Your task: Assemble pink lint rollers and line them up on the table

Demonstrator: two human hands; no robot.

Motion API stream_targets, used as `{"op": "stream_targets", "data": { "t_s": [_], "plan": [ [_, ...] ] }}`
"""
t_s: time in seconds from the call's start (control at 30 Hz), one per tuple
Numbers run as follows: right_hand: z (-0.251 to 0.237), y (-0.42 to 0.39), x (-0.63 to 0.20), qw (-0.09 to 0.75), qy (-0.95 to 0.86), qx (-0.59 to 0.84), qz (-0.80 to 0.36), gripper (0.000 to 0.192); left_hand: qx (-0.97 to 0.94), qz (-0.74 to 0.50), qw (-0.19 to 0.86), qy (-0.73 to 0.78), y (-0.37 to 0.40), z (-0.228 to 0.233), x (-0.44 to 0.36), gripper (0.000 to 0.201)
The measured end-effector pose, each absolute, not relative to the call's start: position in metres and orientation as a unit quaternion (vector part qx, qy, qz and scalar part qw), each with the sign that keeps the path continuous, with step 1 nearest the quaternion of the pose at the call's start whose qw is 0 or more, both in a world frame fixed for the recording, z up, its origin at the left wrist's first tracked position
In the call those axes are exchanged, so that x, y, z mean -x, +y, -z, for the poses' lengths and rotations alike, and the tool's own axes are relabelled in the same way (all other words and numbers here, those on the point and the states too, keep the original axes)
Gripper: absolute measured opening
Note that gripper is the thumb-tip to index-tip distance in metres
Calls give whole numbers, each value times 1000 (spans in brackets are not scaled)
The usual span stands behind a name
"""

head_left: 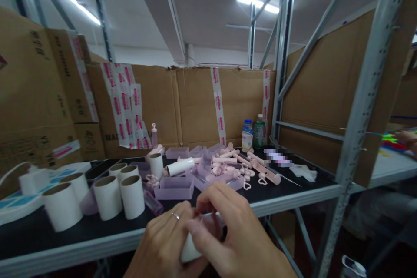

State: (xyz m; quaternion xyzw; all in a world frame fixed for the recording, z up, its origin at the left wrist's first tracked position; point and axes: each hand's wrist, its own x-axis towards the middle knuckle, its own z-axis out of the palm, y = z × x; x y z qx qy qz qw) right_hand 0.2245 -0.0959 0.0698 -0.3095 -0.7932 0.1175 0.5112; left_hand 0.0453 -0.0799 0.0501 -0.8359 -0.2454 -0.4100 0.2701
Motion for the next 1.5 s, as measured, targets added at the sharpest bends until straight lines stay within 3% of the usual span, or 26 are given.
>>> {"op": "stream_targets", "data": {
  "t_s": [0.13, 0.33, 0.67, 0.83, 1.2, 1.5],
  "plan": [
    [-75, -110, -235, 446, -834, 306, -105, 12, 837, 399, 263, -266, -90, -58, -37, 10],
    [-63, -110, -232, 426, -854, 288, -77, 34, 832, 381, 275, -296, -103, -65, -31, 22],
    [-51, -94, -226, 430, -841, 308, -113, 29, 790, 370, 357, -334, -100, -63, -35, 34],
    [-48, -85, -224, 407, -855, 306, -94, 31, 799, 353, 319, -368, -97, -55, -36, 43],
    [-44, -87, -210, 419, -839, 343, -54, 36, 808, 344, 272, -393, -91, -49, -31, 39],
    [-53, -90, -215, 370, -856, 352, -80, 34, 821, 349, 225, -391, -91, -53, -32, 36]
  ]
}}
